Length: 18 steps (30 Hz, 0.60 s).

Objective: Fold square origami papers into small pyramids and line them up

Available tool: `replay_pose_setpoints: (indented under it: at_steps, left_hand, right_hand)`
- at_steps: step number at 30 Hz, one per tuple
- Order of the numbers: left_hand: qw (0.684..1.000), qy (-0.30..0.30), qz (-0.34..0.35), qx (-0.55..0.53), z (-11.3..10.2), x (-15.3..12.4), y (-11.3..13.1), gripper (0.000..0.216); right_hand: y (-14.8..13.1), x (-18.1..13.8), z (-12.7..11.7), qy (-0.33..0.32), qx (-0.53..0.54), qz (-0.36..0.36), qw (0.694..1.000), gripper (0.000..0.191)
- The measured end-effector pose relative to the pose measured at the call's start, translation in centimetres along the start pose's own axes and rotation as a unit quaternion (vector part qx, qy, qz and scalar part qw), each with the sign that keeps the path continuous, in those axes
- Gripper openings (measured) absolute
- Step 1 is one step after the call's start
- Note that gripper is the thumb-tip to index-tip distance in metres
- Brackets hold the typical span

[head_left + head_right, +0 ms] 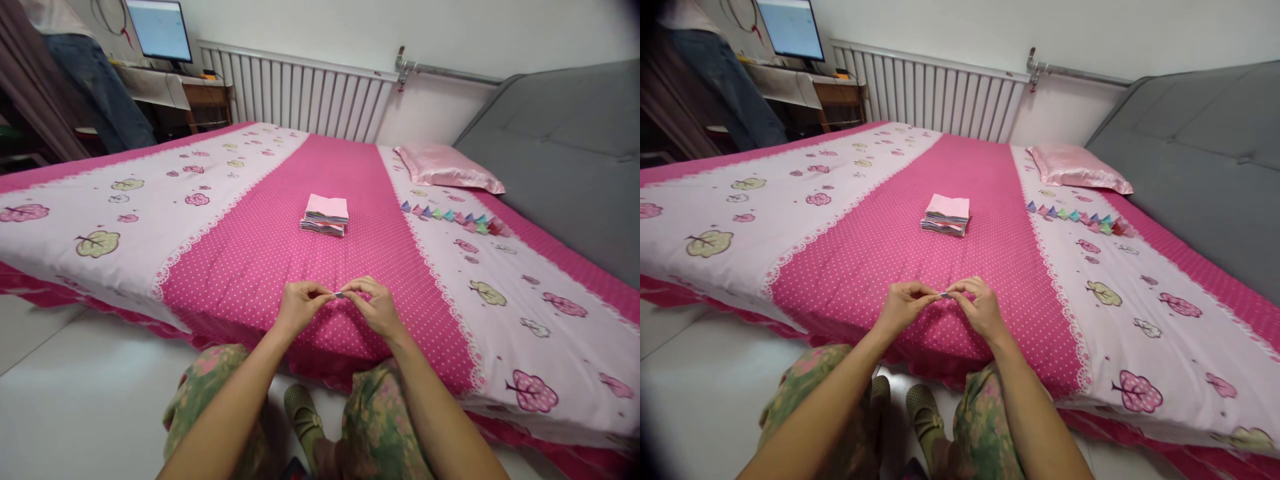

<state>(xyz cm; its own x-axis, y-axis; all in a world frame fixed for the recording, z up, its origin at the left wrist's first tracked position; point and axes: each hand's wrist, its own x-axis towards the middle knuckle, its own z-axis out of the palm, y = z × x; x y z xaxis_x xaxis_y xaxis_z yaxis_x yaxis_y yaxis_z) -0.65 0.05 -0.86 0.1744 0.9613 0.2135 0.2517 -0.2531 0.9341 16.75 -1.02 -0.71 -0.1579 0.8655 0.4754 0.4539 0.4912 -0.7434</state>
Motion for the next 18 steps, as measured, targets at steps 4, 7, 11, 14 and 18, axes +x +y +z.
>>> replay_pose_setpoints:
  at_steps: [4,7,11,14,18]
  left_hand:
    - [1.0,-0.003,0.009,0.007,0.14,-0.11,0.09,0.013]
    - [1.0,-0.006,0.015,0.017,0.15,-0.13,0.09,0.013]
    - [1.0,-0.004,0.003,0.014,0.1,-0.11,0.09,0.013]
    - [1.0,0.007,-0.01,0.007,0.14,-0.06,0.0,0.014]
    - [0.998,0.025,-0.034,-0.038,0.35,0.12,-0.29,0.017]
  right_hand:
    - [-0.27,0.13,0.03,-0.01,-0.021,0.004,1.0,0.012]
    - [-0.35,0.16,0.0,-0.011,-0.022,0.008,1.0,0.012]
    - [-0.19,0.08,-0.02,0.006,-0.008,0.013,1.0,0.01]
    - [0.0,-0.02,0.04,0.015,0.014,0.023,1.0,0.009]
    - [0.08,-0.14,0.1,0.033,0.036,0.035,0.998,0.008]
